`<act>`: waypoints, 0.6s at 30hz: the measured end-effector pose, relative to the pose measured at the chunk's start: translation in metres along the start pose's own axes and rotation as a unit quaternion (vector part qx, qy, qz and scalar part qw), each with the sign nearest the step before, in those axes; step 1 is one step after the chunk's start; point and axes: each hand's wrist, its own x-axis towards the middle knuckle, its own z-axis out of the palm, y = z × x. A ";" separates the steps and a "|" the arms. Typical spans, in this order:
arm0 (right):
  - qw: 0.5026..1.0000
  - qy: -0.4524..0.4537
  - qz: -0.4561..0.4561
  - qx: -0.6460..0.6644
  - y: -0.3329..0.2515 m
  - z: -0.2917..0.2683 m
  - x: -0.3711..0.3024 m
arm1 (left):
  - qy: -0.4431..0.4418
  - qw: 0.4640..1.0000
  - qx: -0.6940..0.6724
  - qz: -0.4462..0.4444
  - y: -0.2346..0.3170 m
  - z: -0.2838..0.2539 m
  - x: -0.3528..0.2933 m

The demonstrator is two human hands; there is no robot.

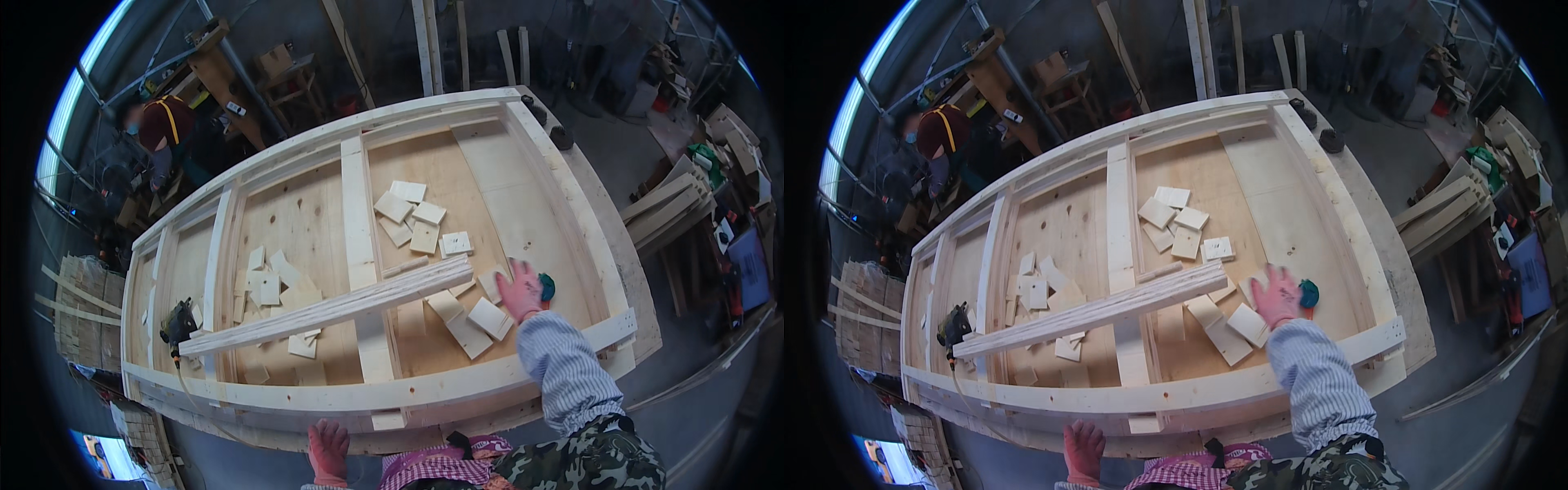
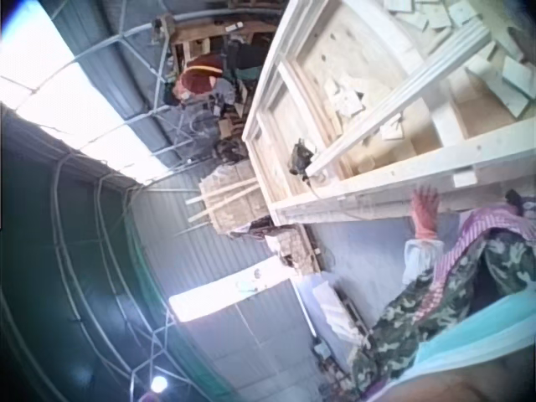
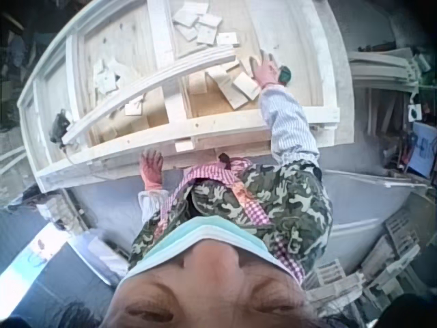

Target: The person assembles a wooden frame by hammering nails into joints, then uses a pry bar and hammer to disassemble the frame. They carry the pieces to a table saw, cut a plank, and measure a larger wooden structure with a tape measure.

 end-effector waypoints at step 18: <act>0.657 -0.277 0.300 0.634 -0.041 -0.013 -0.072 | -0.014 0.997 -0.067 0.027 0.029 0.004 0.020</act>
